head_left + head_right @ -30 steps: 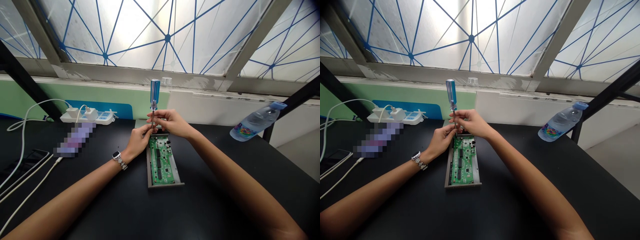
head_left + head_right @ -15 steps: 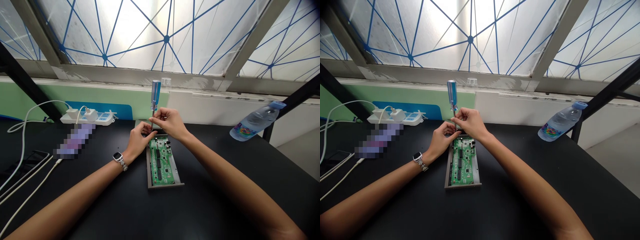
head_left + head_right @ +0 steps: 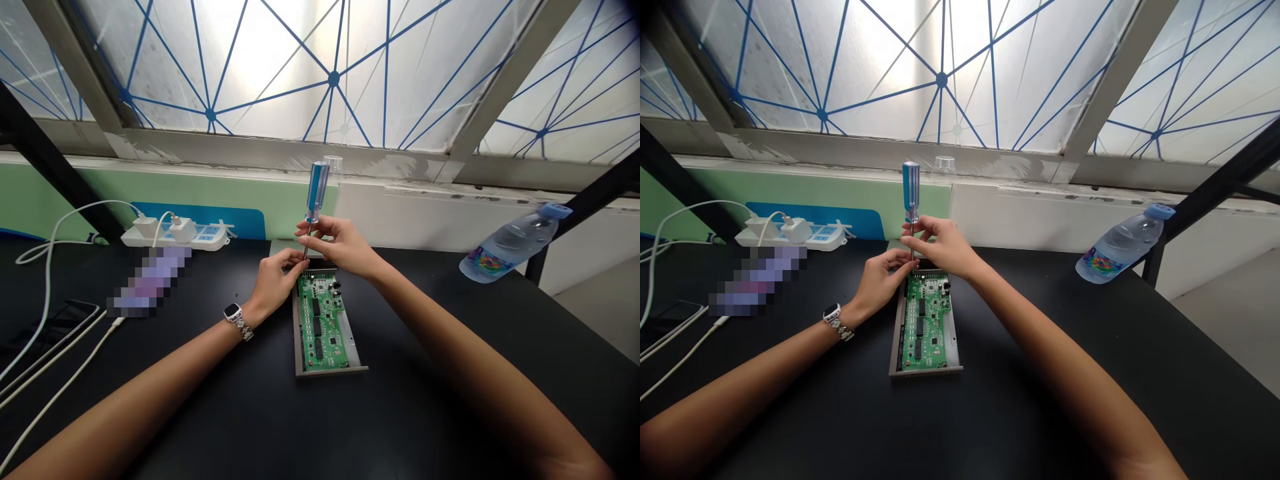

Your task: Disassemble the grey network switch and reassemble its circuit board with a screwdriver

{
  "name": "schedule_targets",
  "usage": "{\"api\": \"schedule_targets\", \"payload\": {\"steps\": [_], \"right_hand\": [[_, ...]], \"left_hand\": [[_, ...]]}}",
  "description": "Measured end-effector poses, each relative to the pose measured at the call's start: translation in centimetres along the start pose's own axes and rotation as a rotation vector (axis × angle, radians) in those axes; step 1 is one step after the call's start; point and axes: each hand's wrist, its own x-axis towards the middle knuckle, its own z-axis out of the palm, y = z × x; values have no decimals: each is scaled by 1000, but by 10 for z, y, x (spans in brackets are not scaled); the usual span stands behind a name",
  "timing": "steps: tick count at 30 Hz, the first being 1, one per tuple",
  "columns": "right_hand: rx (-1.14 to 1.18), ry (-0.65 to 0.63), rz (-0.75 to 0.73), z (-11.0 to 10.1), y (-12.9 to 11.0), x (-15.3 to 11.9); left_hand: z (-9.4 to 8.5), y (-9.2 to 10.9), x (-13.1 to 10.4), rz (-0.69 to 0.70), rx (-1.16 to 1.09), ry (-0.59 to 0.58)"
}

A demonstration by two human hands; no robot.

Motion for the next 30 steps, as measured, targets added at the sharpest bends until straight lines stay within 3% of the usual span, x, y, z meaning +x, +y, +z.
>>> {"api": "schedule_targets", "payload": {"steps": [3,6,13,24,30], "right_hand": [[81,-113,17,-6,-4,0],[114,-131,43,-7,-7,-1],[88,8,46,-1,-3,0],[-73,245,-44,13,-5,3],[-65,265,-23,17,-3,5]], "left_hand": [[1,0,0,-7,-36,-25],[2,0,-1,-9,-66,-40],[0,-1,-1,2,-53,-90],[8,-3,3,-10,10,68],[9,-8,4,-15,4,76]]}}
